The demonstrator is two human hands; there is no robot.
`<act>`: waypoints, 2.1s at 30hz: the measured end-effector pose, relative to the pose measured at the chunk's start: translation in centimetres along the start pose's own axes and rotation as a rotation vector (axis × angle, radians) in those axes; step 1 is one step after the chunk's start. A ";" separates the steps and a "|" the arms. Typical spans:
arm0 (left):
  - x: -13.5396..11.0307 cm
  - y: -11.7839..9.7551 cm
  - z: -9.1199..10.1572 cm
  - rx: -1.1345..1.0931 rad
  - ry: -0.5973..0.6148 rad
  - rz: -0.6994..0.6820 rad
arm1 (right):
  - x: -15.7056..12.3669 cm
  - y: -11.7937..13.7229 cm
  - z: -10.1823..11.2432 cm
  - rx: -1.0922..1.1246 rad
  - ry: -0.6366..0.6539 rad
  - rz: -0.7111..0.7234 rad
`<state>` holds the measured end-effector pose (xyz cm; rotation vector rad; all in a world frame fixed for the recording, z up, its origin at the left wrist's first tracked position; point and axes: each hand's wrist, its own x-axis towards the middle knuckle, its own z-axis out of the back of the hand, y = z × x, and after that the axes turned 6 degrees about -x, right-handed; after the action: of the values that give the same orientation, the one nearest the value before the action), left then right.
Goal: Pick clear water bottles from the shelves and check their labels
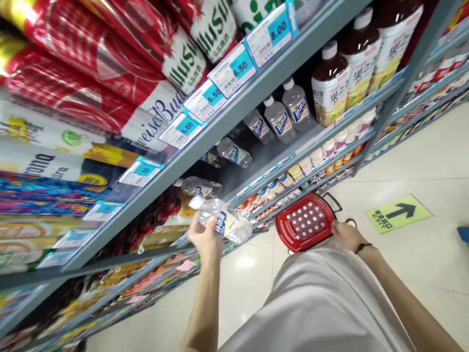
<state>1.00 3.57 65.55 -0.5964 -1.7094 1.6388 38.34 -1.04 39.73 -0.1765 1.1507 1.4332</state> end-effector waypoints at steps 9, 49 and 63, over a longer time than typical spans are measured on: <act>-9.3 3.4 -5.2 -0.326 0.184 0.528 | -6.5 13.5 1.8 1.037 0.393 0.475; -7.7 3.8 -9.6 -0.621 0.470 0.783 | -11.3 13.7 3.2 0.524 -0.597 0.474; -8.1 3.8 -8.2 -0.702 0.423 0.895 | -12.2 12.7 1.8 0.583 -0.585 0.445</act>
<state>11.88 3.54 60.29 -2.1147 -1.7537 1.2012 31.99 -5.16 55.75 0.8985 1.0896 1.3244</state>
